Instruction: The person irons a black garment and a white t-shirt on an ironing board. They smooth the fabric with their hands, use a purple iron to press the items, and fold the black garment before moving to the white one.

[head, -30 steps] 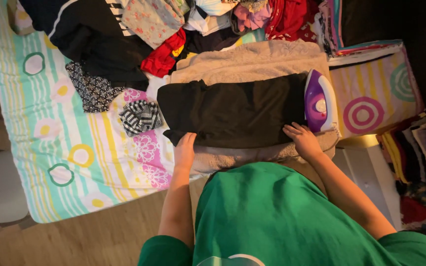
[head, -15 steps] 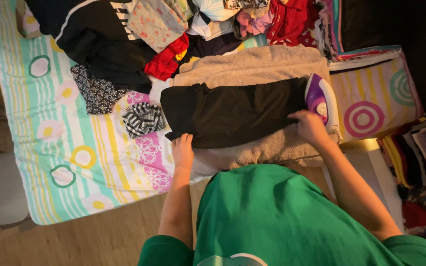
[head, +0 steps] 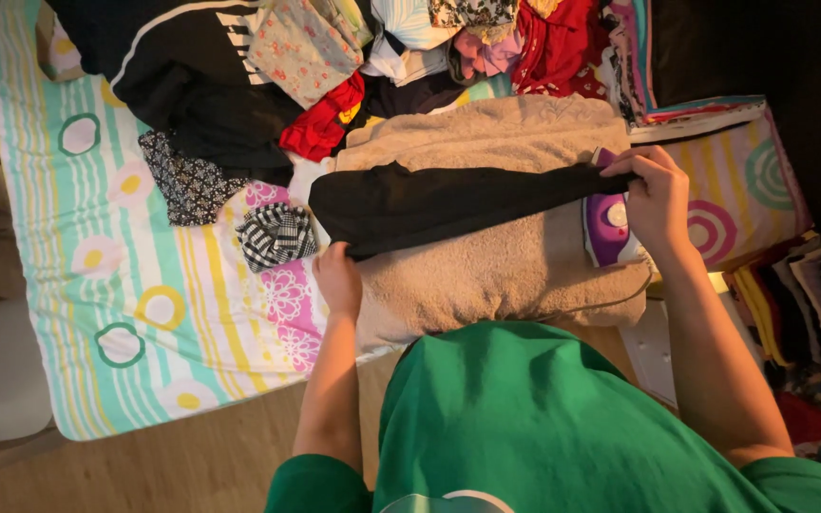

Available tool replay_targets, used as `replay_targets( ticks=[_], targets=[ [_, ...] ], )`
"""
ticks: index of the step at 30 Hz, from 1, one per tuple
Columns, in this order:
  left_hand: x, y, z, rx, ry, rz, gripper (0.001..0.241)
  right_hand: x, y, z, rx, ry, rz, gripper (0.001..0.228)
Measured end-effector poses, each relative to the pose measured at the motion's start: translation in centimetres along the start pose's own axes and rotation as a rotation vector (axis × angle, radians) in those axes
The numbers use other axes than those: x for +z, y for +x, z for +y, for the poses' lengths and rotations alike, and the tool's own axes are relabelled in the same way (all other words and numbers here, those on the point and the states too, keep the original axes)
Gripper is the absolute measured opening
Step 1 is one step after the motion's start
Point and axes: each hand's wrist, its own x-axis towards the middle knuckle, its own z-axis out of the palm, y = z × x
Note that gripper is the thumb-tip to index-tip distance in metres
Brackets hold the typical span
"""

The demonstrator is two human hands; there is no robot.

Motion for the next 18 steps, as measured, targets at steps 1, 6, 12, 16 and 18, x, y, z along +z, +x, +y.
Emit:
replay_targets(
  ticks=[1,6,12,16,18],
  targets=[
    [-0.2,0.6,-0.2,0.003,-0.001,0.0,0.028,-0.1,0.0,0.0,0.001,-0.001,0.003,0.043],
    [-2.4,4.9,-0.3,-0.197,-0.196,0.062,0.023,-0.5,-0.1,0.5,0.069,-0.167,-0.066,0.039],
    [-6.5,9.9,0.5,0.01,-0.257,0.013,0.027,1.0,0.8,5.1,0.331,-0.175,-0.264,0.029],
    [-10.6,13.5,2.8,0.045,-0.252,0.028,0.027,1.9,1.3,3.3,0.346,0.071,-0.13,0.034],
    [-12.8,14.7,4.0,0.082,-0.254,0.07,0.032,2.0,1.4,1.7,0.221,0.211,0.119,0.037]
  ],
)
